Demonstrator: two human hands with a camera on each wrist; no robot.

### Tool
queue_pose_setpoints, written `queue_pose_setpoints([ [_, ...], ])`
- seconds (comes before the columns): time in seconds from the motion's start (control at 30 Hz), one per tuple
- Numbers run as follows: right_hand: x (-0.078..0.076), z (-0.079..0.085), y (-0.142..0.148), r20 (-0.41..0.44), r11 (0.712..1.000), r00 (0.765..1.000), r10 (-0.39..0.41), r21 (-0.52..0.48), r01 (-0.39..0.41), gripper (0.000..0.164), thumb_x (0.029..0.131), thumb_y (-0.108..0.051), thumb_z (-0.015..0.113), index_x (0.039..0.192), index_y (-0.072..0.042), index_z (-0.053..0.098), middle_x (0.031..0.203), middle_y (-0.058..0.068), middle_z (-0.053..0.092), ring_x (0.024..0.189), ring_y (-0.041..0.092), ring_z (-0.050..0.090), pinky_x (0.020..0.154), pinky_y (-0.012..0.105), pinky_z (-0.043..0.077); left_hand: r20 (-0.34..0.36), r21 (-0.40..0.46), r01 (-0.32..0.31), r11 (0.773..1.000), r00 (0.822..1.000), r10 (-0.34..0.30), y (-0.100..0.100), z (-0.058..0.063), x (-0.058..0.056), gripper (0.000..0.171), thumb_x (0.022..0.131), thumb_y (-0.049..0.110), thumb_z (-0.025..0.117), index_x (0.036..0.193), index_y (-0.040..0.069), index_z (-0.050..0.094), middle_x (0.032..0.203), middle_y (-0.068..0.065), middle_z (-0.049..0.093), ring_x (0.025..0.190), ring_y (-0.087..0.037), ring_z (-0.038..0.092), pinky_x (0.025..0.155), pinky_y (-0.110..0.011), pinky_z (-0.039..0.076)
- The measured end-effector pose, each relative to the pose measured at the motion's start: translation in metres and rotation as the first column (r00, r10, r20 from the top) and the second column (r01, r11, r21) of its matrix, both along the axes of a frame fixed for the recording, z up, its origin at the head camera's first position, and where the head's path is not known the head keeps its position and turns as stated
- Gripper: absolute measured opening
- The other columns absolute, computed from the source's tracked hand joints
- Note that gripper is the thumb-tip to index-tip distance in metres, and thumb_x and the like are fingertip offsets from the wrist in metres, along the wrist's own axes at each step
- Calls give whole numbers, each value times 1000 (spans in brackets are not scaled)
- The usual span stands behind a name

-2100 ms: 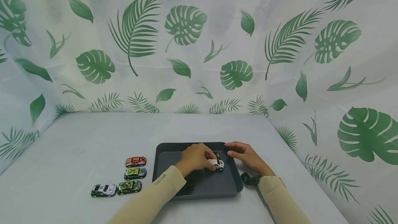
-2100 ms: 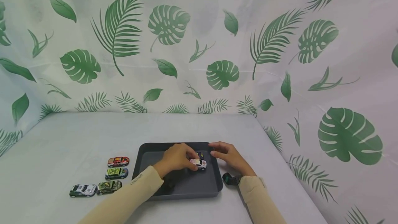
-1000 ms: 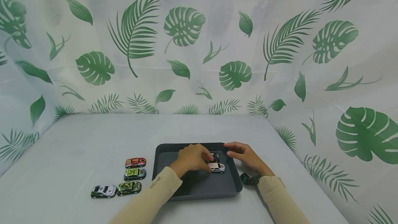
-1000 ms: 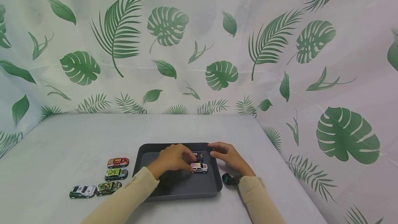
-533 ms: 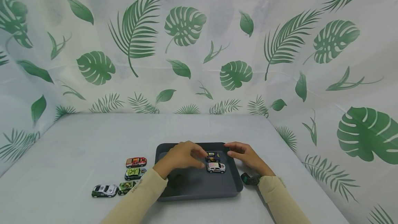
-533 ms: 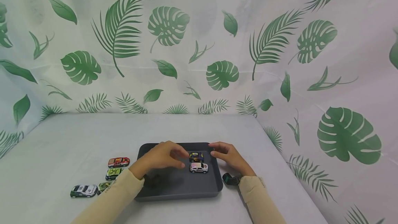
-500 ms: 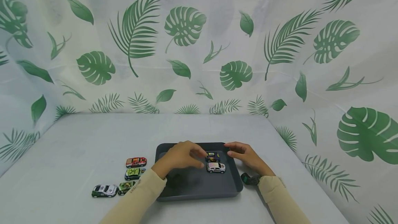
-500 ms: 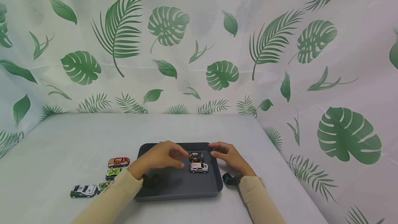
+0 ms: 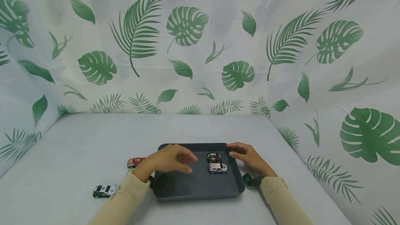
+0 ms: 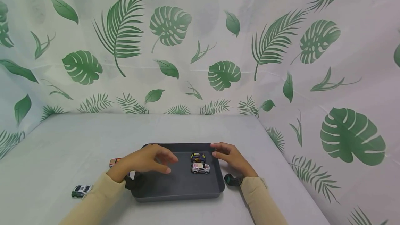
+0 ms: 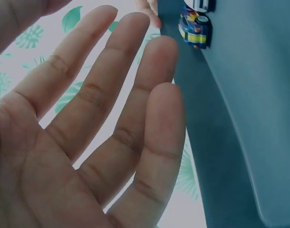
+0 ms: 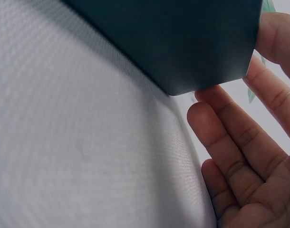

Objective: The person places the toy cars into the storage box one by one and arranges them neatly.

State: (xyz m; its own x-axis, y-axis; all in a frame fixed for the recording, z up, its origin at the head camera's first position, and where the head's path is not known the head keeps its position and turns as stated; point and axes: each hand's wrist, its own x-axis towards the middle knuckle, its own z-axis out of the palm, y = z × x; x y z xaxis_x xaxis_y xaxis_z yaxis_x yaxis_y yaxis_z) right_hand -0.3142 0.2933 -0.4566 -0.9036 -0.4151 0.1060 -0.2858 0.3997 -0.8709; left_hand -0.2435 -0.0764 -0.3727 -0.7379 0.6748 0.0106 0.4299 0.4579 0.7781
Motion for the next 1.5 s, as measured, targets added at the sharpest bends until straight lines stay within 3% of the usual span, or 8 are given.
queue_pose_setpoints([
  [0.33, 0, 1, 1, 1, 1000, 1000, -8, 9, 8, 43, 106, -15, 70, 143, 5, 64, 143, 26, 65, 130, 38, 64, 113, 55, 47, -50, 55, 6, 998, 999, -3, -23, -3, 10, 37, 98, 17, 82, 131, 2, 75, 130, -5, 75, 118, -31, 70, 97, -31, 57],
  [0.6, 1, 2, 0, 7, 1000, 1000, -6, 1, 6, 42, 106, -13, 70, 143, 6, 64, 143, 26, 65, 130, 38, 64, 113, 55, 47, -54, 86, -1, 996, 999, 6, -45, -2, 20, 38, 100, 20, 79, 134, 2, 73, 132, -9, 74, 122, -27, 69, 99, -38, 58],
  [0.93, 1, 1, 0, 6, 1000, 1000, -12, 0, 12, 41, 106, -12, 70, 142, 6, 65, 143, 26, 65, 129, 38, 64, 112, 51, 48, -85, 110, -21, 994, 996, 30, -69, -7, 27, 38, 103, 23, 76, 134, 1, 72, 129, -15, 75, 120, -35, 70, 91, -31, 58],
  [1.2, 1, 0, 0, 11, 1000, 1000, -12, 2, 12, 42, 105, -14, 71, 142, 5, 65, 143, 25, 65, 128, 33, 65, 109, 41, 48, -105, 145, -35, 989, 993, 51, -87, -10, 35, 35, 104, 23, 76, 133, 4, 74, 126, -15, 76, 112, -23, 72, 88, -31, 59],
  [1.5, 1, 2, -2, 10, 1000, 1000, -12, 0, 12, 41, 106, -12, 70, 142, 6, 65, 143, 25, 66, 128, 32, 66, 108, 40, 50, -65, 151, -94, 984, 992, 105, -114, -17, 41, 36, 103, 18, 76, 133, -1, 72, 124, -17, 75, 107, -17, 72, 88, -30, 59],
])
